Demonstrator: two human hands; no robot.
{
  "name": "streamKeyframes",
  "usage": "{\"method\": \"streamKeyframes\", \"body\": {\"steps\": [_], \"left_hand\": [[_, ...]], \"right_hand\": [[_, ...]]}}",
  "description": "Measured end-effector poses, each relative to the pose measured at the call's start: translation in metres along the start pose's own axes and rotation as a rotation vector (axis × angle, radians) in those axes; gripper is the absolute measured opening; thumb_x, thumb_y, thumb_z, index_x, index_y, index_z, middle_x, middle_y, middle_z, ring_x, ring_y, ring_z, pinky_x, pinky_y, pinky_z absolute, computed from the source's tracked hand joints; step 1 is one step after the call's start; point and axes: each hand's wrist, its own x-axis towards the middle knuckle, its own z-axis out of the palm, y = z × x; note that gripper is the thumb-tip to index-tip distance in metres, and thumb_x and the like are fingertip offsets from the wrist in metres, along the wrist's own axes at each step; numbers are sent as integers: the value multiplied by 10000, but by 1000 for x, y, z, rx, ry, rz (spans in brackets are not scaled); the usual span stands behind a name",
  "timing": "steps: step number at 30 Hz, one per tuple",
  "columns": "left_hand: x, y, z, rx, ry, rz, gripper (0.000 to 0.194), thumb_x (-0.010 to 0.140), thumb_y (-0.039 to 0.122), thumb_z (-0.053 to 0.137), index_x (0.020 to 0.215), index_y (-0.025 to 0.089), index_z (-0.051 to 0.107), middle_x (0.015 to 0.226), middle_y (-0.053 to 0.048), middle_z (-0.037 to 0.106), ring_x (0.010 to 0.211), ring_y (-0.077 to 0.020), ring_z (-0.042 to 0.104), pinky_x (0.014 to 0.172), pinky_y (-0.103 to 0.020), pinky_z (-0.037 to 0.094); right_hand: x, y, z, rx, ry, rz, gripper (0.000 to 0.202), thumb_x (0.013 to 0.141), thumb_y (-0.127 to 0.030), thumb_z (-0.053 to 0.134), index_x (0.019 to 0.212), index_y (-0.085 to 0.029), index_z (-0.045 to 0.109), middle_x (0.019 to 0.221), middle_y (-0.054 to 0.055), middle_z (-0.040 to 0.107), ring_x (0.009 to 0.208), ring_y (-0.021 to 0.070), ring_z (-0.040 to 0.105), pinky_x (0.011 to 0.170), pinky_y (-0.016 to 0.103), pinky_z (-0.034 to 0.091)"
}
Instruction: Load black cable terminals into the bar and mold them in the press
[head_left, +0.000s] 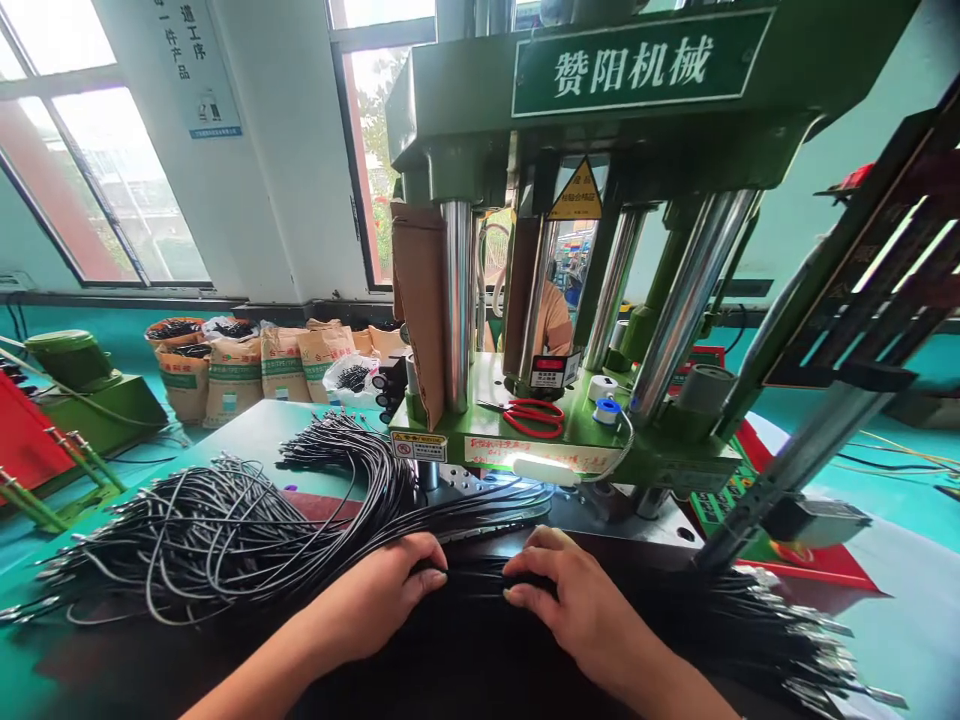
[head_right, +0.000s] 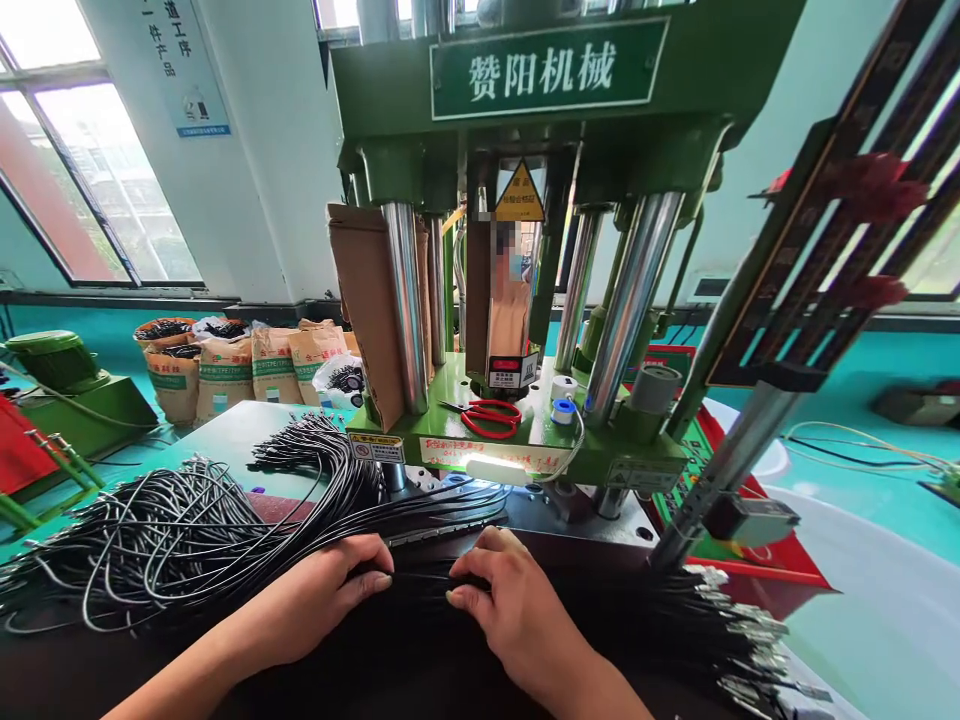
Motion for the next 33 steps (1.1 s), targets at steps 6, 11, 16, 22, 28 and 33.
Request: {"method": "streamKeyframes", "body": {"steps": [6, 11, 16, 22, 28, 33], "left_hand": [[0, -1, 2, 0, 12, 12, 184, 914, 340, 395, 928, 244, 551, 813, 33, 607, 773, -149, 553, 724, -255, 385], [-3, -2, 1, 11, -13, 39, 182, 912, 353, 402, 967, 250, 541, 858, 32, 611, 809, -152, 551, 752, -257, 384], [-1, -6, 4, -90, -56, -17, 166, 817, 307, 549, 971, 247, 539, 918, 48, 647, 847, -148, 570, 764, -241, 390], [1, -9, 9, -76, -18, -38, 167, 823, 272, 522, 988, 248, 537, 914, 43, 636, 841, -147, 563, 768, -246, 386], [0, -9, 6, -26, -5, -17, 200, 888, 337, 451, 1036, 234, 538, 911, 15, 625, 855, -162, 567, 787, -272, 395], [0, -14, 10, -60, -33, -36, 461, 766, 326, 642, 1207, 260, 528, 1169, 2, 616, 1066, -192, 561, 936, -273, 382]], "right_hand": [[6, -8, 0, -43, -27, -16, 229, 909, -322, 523, 842, -209, 711, 838, 31, 635, 840, 206, 565, 777, 327, 410], [10, -6, 3, 10, -22, 8, 101, 844, -238, 582, 828, -169, 654, 832, 30, 641, 805, 184, 580, 738, 299, 432], [10, -4, 5, 31, 8, 34, 103, 817, -232, 587, 872, -165, 643, 882, 45, 661, 862, 204, 589, 784, 323, 438], [10, -7, 1, 20, -4, 28, 162, 826, -271, 592, 931, -177, 671, 929, 57, 668, 906, 220, 591, 820, 334, 437], [10, -6, 6, -11, 5, -1, 132, 821, -229, 594, 893, -174, 691, 979, 84, 666, 985, 246, 576, 862, 340, 415], [10, -7, 11, -9, 17, -14, 165, 854, -199, 540, 942, -175, 677, 978, 68, 692, 931, 212, 604, 829, 300, 430]]}}
